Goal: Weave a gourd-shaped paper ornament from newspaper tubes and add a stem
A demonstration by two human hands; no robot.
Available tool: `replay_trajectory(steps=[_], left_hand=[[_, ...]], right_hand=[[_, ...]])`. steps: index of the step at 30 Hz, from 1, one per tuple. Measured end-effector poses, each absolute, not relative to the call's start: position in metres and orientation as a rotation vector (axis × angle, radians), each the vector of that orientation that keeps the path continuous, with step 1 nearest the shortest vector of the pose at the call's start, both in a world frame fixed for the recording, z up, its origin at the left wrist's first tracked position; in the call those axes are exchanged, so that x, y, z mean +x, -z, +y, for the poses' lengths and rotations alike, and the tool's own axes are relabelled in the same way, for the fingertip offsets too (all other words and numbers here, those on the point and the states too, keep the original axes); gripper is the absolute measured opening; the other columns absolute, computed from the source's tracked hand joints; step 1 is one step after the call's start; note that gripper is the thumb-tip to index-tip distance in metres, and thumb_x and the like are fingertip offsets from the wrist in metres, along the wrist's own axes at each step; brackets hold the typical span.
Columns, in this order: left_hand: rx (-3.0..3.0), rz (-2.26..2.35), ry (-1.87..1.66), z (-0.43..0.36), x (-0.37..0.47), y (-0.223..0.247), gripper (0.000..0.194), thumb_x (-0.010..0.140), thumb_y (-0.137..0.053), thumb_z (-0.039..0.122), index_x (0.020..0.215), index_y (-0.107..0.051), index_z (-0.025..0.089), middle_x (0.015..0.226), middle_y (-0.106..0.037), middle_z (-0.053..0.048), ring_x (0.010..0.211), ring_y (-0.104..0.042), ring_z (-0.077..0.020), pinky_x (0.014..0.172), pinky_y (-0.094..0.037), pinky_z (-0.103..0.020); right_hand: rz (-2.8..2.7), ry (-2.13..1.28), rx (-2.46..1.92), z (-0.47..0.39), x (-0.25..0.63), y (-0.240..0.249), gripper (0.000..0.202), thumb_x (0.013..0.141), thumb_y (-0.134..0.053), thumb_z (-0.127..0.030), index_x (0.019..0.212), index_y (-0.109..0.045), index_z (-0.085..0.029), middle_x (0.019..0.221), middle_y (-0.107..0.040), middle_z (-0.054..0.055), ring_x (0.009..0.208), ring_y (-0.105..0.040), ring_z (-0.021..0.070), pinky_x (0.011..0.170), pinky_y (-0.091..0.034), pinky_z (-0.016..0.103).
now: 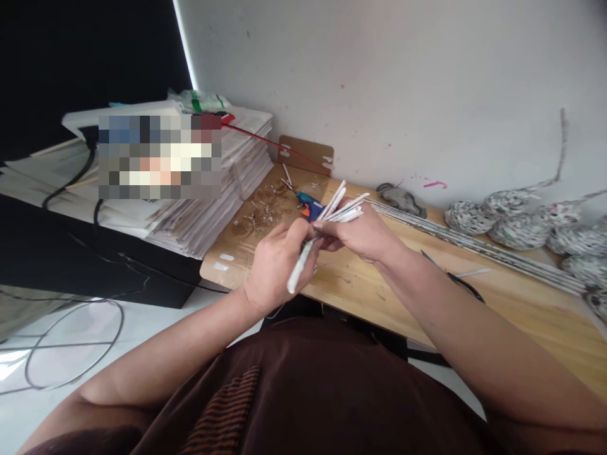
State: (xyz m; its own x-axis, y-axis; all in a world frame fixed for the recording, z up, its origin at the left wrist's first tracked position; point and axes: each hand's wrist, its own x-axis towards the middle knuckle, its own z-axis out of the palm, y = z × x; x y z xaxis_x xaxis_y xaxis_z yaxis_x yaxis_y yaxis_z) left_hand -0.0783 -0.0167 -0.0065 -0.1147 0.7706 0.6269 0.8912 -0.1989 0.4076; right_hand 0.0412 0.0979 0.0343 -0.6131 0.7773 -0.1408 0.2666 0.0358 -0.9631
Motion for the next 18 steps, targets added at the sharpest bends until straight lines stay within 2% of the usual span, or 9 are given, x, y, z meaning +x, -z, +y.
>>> replay_trajectory(steps=[5,11,18], left_hand=[[-1.951,-2.059,1.438,-0.014,-0.085,0.005,0.015,0.093,-0.058,0.024,0.079,-0.052,0.022,0.072,-0.062,0.002,0.068,-0.058,-0.0132,0.065,-0.046,-0.026],[-1.937,-2.105,1.780,-0.003,-0.093,0.011,0.016,0.089,-0.063,0.020,0.076,-0.054,0.021,0.082,-0.070,0.001,0.073,-0.061,-0.0125,0.069,-0.047,-0.026],[-2.025,-2.072,1.728,0.007,-0.105,0.007,0.017,0.085,-0.063,0.014,0.071,-0.053,0.020,0.073,-0.062,0.003,0.069,-0.055,-0.0117,0.067,-0.043,-0.025]], right_hand=[[-1.966,-1.577,-0.994,0.101,0.048,-0.031,0.014,0.079,-0.076,-0.012,0.077,-0.064,-0.016,0.057,-0.068,0.000,0.051,-0.069,0.0145,0.048,-0.060,0.023],[-1.999,-1.509,-0.962,0.100,0.049,-0.032,0.015,0.078,-0.077,-0.011,0.078,-0.063,-0.016,0.058,-0.068,-0.001,0.052,-0.069,0.0139,0.050,-0.060,0.023],[-2.061,-1.472,-0.798,0.103,0.053,-0.022,0.012,0.079,-0.074,-0.018,0.077,-0.062,-0.018,0.060,-0.065,-0.003,0.052,-0.065,0.0122,0.053,-0.057,0.024]])
